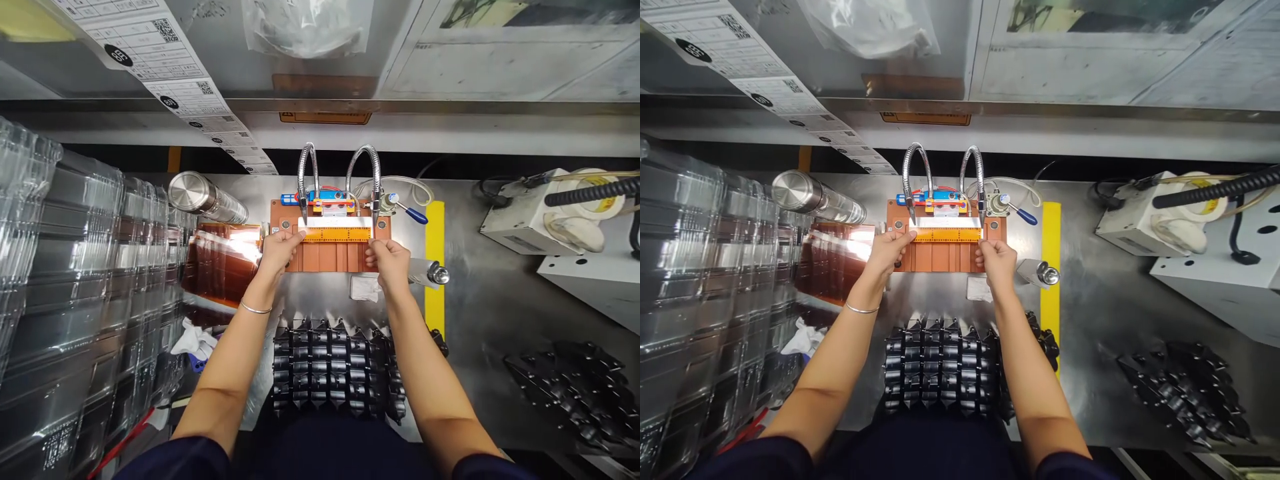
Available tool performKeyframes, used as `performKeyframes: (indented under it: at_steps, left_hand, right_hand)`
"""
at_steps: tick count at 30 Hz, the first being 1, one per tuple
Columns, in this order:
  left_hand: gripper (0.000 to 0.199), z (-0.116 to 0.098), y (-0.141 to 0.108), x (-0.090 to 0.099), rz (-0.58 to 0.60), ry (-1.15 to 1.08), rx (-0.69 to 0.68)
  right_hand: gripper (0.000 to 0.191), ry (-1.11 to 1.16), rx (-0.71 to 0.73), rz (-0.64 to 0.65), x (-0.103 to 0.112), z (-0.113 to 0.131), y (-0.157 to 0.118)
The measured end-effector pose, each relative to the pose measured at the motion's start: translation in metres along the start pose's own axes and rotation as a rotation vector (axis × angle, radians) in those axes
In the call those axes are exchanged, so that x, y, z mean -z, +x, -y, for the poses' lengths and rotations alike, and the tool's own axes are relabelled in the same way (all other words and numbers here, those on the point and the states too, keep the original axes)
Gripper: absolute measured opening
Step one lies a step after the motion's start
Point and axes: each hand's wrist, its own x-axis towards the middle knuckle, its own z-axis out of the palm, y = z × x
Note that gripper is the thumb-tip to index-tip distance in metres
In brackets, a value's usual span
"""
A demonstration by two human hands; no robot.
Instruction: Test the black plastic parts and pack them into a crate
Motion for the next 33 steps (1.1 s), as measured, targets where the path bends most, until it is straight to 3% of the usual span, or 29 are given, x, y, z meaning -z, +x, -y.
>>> performKeyframes:
  at_steps: [7, 12, 15, 17, 20, 22, 23, 26, 28, 31, 33]
  left_hand:
    - [0.041, -0.004, -0.003, 0.001, -0.019, 0.056, -0.009]
    - [0.035, -0.013, 0.004, 0.013, 0.155, 0.088, 0.098]
    - [0.026, -0.017, 0.0, 0.024, 0.221, 0.089, 0.139]
    - [0.023, -0.015, -0.008, 0.032, 0.194, 0.088, 0.109]
    - [0.023, -0.003, -0.026, 0.042, 0.13, 0.037, 0.039]
    - [0.021, 0.01, -0.04, 0.043, 0.114, 0.005, 0.037]
    - [0.021, 0.017, -0.047, 0.042, 0.117, -0.007, 0.044]
    - [0.024, 0.033, -0.065, 0.035, 0.152, -0.032, 0.05]
    - [0.028, 0.039, -0.075, 0.032, 0.176, -0.04, 0.023]
    - [0.028, 0.045, -0.087, 0.032, 0.157, 0.01, -0.08]
    - [0.026, 0.049, -0.095, 0.032, 0.049, 0.083, -0.239]
  right_hand:
    - [0.019, -0.006, -0.01, -0.01, 0.0, -0.001, 0.003]
    - [0.033, -0.08, -0.156, 0.123, 0.009, 0.007, 0.001]
    - [0.049, -0.089, -0.08, 0.189, 0.054, -0.003, -0.014]
    - [0.057, -0.132, 0.086, 0.093, 0.106, -0.025, -0.032]
    - [0.06, -0.349, 0.229, -0.205, 0.191, -0.077, -0.07]
    - [0.07, -0.5, 0.188, -0.262, 0.232, -0.116, -0.095]
    - [0.072, -0.494, 0.14, -0.231, 0.245, -0.134, -0.106]
    - [0.061, -0.325, -0.018, -0.04, 0.261, -0.175, -0.129]
    - [0.059, -0.251, -0.044, -0.1, 0.263, -0.184, -0.135]
    - [0.068, -0.327, 0.116, -0.394, 0.26, -0.163, -0.138]
    - [0.064, -0.497, 0.339, -0.412, 0.245, -0.13, -0.136]
